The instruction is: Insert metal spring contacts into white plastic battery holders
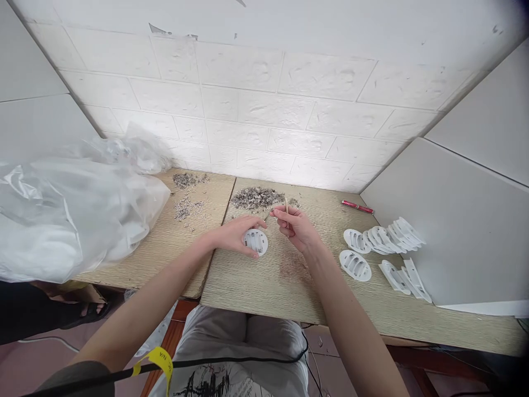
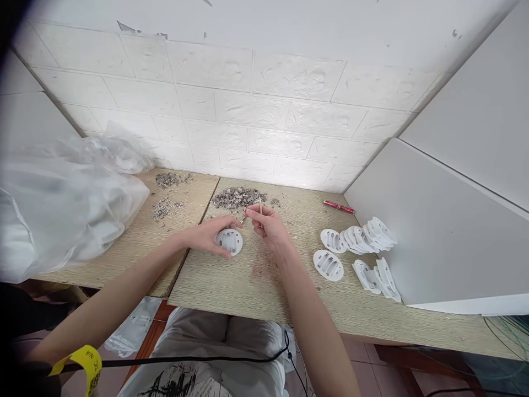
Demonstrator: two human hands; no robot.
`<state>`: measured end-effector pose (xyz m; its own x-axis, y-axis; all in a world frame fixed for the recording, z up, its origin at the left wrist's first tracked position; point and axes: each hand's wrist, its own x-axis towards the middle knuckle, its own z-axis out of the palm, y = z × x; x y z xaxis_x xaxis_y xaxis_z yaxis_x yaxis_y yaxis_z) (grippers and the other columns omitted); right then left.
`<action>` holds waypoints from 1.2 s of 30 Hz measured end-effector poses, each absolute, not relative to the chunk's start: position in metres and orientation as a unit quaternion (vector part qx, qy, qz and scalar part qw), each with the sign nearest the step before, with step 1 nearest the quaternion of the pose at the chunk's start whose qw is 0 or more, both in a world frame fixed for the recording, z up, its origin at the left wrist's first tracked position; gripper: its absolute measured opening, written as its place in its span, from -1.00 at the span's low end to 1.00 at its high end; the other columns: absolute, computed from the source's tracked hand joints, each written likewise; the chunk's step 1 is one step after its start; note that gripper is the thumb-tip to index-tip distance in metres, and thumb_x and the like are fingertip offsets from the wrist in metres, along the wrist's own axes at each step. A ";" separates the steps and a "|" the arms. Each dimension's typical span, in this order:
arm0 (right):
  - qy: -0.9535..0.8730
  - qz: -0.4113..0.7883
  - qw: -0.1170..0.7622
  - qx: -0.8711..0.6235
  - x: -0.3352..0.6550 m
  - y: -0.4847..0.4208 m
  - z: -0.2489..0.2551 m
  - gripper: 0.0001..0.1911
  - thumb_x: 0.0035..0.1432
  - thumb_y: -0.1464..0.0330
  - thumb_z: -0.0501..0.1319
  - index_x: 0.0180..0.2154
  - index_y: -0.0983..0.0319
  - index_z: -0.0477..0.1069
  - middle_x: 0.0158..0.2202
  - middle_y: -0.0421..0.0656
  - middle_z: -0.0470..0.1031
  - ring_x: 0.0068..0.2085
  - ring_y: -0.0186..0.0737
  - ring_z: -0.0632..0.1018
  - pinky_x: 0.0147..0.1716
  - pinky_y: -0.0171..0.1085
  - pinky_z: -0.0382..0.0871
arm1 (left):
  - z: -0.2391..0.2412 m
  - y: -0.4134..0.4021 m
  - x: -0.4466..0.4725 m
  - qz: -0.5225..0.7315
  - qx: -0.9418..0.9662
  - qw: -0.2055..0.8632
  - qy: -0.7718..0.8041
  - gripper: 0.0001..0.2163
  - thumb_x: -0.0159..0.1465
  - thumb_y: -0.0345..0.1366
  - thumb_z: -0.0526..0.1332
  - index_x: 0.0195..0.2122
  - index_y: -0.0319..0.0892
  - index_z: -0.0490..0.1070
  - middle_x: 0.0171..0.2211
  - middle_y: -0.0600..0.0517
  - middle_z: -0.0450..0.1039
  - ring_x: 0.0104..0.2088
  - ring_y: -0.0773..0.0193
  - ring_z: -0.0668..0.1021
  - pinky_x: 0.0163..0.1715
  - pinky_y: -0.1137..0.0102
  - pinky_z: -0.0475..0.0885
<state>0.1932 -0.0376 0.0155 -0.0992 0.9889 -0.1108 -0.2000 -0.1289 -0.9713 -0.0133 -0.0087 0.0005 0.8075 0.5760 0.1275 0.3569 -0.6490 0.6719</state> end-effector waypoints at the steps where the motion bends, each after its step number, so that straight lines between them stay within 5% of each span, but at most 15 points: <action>1: -0.440 0.597 0.492 -0.457 0.193 -0.037 0.015 -0.64 -0.22 0.20 0.44 -0.37 0.22 0.42 -0.32 -0.16 0.47 -0.54 -0.46 0.14 -0.64 -0.34 -0.13 | 0.001 -0.009 -0.013 0.171 0.887 0.338 0.263 -0.35 -0.07 -0.09 0.42 0.05 -0.11 0.30 -0.05 -0.09 0.39 -0.03 0.04 0.43 -0.06 0.24 0.32; 11: -0.500 0.572 0.459 -0.460 0.190 -0.038 0.012 -0.68 -0.17 0.18 0.41 -0.35 0.20 0.49 -0.48 -0.24 0.37 -0.55 -0.45 0.13 -0.61 -0.33 -0.12 | 0.000 -0.010 -0.012 0.217 0.883 0.324 0.260 -0.40 0.01 -0.40 0.26 0.12 -0.14 0.18 0.03 -0.09 0.34 0.02 0.07 0.44 -0.03 0.25 0.37; 19: -0.544 0.516 0.429 -0.503 0.183 -0.039 0.012 -0.74 -0.14 0.20 0.35 -0.41 0.24 0.47 -0.49 -0.23 0.39 -0.52 -0.40 0.24 -0.54 -0.33 0.03 | 0.000 -0.007 -0.011 0.257 0.830 0.381 0.316 -0.40 0.12 -0.40 0.19 0.19 -0.12 0.06 -0.10 -0.07 0.38 -0.11 0.19 0.48 -0.18 0.31 0.42; 28: -0.568 0.460 0.437 -0.525 0.182 -0.033 0.001 -0.76 -0.11 0.22 0.33 -0.40 0.24 0.47 -0.48 -0.22 0.42 -0.40 -0.30 0.39 -0.38 -0.29 0.23 | 0.002 -0.006 -0.010 0.341 0.713 0.531 0.304 -0.47 0.17 -0.29 0.26 0.14 -0.13 0.11 -0.04 -0.14 0.45 -0.14 0.19 0.52 -0.22 0.32 0.43; 36: -0.495 0.497 0.505 -0.502 0.184 -0.035 0.004 -0.75 -0.11 0.21 0.35 -0.40 0.23 0.46 -0.43 -0.19 0.45 -0.47 -0.36 0.34 -0.47 -0.30 0.16 | 0.005 -0.006 -0.010 0.343 0.635 0.658 0.215 -0.37 0.06 -0.32 0.40 0.14 -0.09 0.19 0.02 -0.14 0.41 -0.07 0.17 0.50 -0.08 0.23 0.40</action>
<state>0.1836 -0.0352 0.0043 0.0148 0.9999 0.0008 -0.0055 0.0009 -1.0000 -0.0098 -0.0056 0.0050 0.6725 0.7243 0.1522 -0.1783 -0.0410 0.9831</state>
